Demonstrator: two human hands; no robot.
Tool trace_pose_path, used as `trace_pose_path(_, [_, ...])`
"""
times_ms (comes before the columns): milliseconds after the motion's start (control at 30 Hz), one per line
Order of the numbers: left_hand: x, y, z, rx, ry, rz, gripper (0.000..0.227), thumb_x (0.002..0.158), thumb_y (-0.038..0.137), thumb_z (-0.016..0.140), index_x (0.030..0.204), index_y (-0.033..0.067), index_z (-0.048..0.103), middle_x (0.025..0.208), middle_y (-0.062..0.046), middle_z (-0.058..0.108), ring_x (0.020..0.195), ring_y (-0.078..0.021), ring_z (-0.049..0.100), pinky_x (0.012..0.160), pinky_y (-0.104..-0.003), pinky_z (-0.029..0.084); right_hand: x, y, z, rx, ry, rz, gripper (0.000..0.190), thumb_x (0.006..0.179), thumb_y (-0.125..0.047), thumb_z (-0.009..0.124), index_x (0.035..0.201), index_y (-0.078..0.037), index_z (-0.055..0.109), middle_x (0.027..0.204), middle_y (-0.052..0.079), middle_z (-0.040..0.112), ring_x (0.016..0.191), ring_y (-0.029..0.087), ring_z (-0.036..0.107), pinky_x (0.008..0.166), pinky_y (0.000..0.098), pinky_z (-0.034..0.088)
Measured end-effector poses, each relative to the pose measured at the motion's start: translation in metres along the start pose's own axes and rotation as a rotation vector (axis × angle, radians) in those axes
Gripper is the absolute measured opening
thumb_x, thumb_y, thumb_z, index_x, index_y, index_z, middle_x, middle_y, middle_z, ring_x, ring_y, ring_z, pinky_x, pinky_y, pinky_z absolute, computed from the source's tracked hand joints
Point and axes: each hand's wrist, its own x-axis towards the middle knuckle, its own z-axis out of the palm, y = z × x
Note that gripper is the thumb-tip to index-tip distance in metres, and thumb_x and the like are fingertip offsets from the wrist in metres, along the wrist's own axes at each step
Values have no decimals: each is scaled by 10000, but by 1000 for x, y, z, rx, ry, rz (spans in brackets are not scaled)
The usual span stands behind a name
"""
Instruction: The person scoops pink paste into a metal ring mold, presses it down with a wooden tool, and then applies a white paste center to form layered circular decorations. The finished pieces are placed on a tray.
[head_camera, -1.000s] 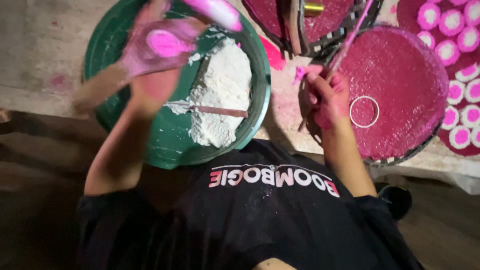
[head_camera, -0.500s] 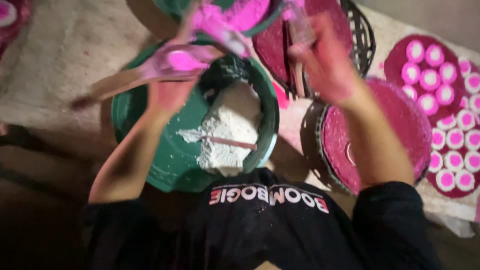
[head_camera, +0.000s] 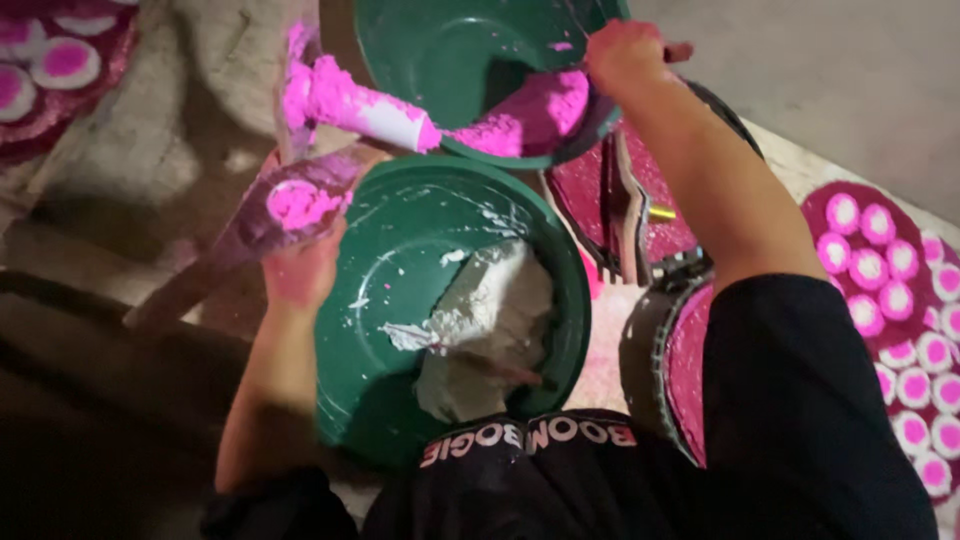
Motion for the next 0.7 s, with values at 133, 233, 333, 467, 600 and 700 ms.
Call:
trace_pose_path(133, [-1,3,-8,193,10,220,507,958,-6,764,1420,55,563,1322,-112,682,1246,-230,649,1118,-351,493,28,-12,15,17,-35,-99,247,881,-131,680,1081,-26,779,1132,236,732,1050,415,718,833,514,585])
trace_pose_path(233, [2,11,-8,132,2,173,577,958,9,773,1456,28,482,1292,-111,662,1203,-221,646,1073,-333,499,20,-8,22,92,-54,-144,264,846,-140,699,1063,-9,771,1134,258,711,1046,427,699,848,513,569])
trace_pose_path(333, [4,24,-3,37,-20,207,673,920,-2,751,1499,9,406,1295,-121,626,1190,-227,630,1053,-331,502,13,-3,14,151,-97,-125,246,892,-159,677,1061,-5,766,1108,263,713,1037,436,695,857,520,563])
trace_pose_path(467, [4,35,0,-33,-57,167,678,926,-4,744,1508,12,396,1278,-111,626,1166,-207,629,1026,-323,511,0,-15,7,92,-85,-188,259,836,-87,685,1070,-17,773,1121,247,728,1040,422,712,857,504,583])
trace_pose_path(600, [10,28,5,17,-59,242,645,951,6,750,1503,8,417,1278,-114,640,1168,-203,640,1022,-314,530,-7,-40,0,143,-36,-270,251,836,-101,692,1056,-14,776,1124,235,731,1029,409,717,849,493,591])
trace_pose_path(700, [12,18,3,-70,-27,186,622,968,25,739,1508,3,429,1293,-117,634,1179,-213,624,1025,-320,523,-21,-54,-23,444,-151,-329,420,801,-97,676,1203,-171,774,1091,251,722,1010,413,709,921,466,563])
